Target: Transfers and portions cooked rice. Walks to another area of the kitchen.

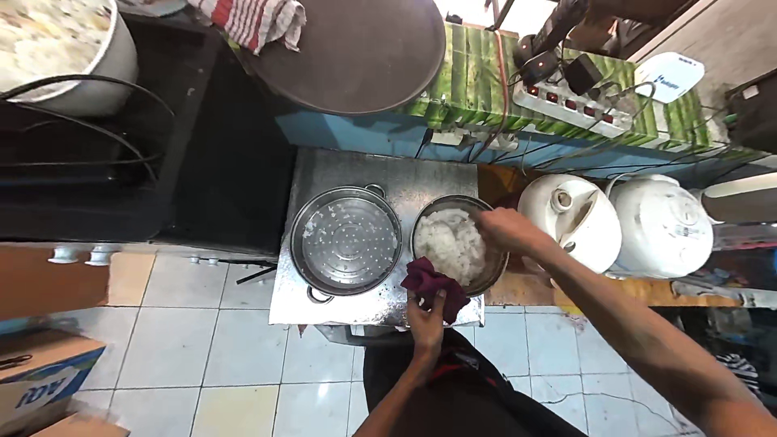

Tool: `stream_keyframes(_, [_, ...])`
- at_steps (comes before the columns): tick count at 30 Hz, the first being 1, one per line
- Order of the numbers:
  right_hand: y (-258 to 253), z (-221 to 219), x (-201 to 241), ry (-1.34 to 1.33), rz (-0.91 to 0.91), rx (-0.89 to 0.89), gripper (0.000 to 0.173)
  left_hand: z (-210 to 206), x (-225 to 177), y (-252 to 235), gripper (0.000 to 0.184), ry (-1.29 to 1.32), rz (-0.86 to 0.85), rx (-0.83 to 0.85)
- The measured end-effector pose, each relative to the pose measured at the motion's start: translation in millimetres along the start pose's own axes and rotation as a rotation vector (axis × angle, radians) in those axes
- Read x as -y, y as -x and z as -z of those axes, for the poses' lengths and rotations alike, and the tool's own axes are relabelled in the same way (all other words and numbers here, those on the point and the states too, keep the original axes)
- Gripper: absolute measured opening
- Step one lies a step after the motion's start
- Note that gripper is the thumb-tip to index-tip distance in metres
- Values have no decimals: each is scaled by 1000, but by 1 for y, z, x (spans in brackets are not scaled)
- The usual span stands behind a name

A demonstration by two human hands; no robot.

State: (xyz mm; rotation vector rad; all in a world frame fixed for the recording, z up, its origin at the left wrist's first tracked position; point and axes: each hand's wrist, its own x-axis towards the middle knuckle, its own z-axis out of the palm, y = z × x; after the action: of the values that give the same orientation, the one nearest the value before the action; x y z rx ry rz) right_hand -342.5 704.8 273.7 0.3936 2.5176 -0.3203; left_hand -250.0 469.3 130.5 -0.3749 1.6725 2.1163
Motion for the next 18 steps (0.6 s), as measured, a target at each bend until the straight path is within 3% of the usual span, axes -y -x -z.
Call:
stream_keyframes(3, [-40,11,5,12,41,105,30,-1,2,0,64,19,-17,-2])
stream_keyframes(7, [-84,-17,19,-9,129,229,35,-1,1,0,65,16,-8,-1])
stream_keyframes(18, [-67,-33,28,-37,208,579,50,-5,7,1,55,-4,-128,-29])
